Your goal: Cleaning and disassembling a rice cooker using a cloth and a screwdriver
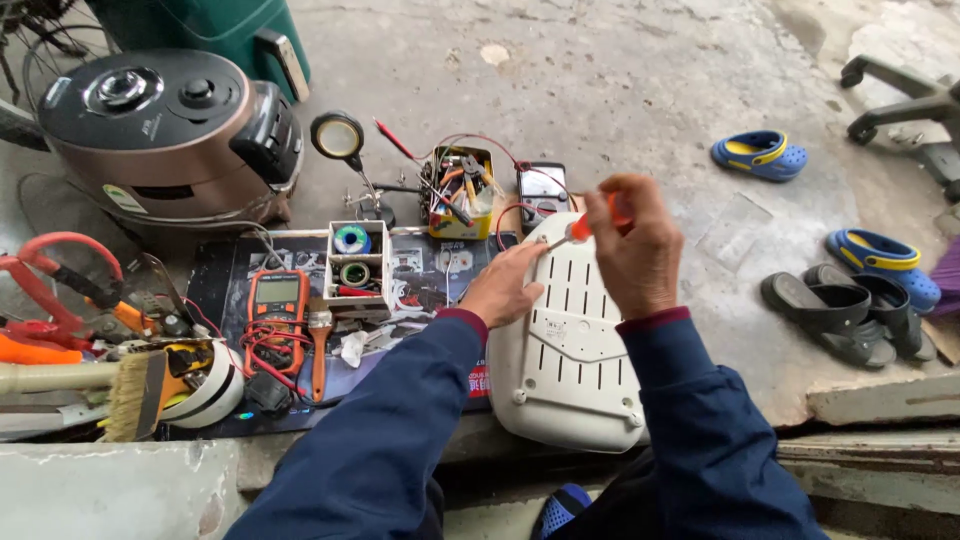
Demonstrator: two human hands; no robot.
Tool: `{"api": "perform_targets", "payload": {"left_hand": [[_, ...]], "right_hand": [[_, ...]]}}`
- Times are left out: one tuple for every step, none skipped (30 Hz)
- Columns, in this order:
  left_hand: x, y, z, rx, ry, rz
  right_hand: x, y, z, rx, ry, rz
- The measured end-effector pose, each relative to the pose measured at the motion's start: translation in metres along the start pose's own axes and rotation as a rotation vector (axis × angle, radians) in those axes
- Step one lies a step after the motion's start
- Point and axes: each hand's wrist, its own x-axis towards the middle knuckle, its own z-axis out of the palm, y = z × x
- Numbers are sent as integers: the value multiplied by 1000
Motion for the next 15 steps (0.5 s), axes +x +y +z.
{"api": "perform_targets", "payload": {"left_hand": [[2, -4, 3, 2, 4, -3], [1, -4, 2, 1, -4, -8], [-1, -4, 1, 1, 1, -4], [-1, -1, 0, -1, 6, 3], [-4, 5, -5, -4, 0, 0], [-5, 12, -10, 21, -23, -9], [-7, 19, -16, 46, -46, -18], [-5, 17, -13, 44, -47, -19], [-3, 16, -10, 55, -44, -19], [-1, 14, -8, 67, -41, -20], [-4, 13, -9, 65, -42, -22], [-4, 13, -10, 42, -35, -22], [-5, 13, -12, 19, -29, -22], [-6, 13, -12, 16, -30, -18], [-6, 13, -12, 2, -23, -18]], "right_hand": [[0, 8, 0, 21, 20, 46], [1, 11, -1, 21, 16, 54], [2, 14, -2, 19, -16, 59], [4, 17, -5, 16, -47, 62], [6, 7, -6, 13, -51, 68], [9, -2, -8, 2, -96, 16], [13, -12, -9, -10, -142, -36], [14, -17, -5, -11, -144, -35], [15, -23, -1, -18, -195, -74], [17, -30, 3, -24, -246, -113], [18, -28, 2, -25, -249, -113], [20, -27, 1, -56, -239, -108], [23, -25, -1, -87, -230, -102], [23, -24, -3, -92, -230, -103], [24, -23, -5, -35, -189, -35]]}}
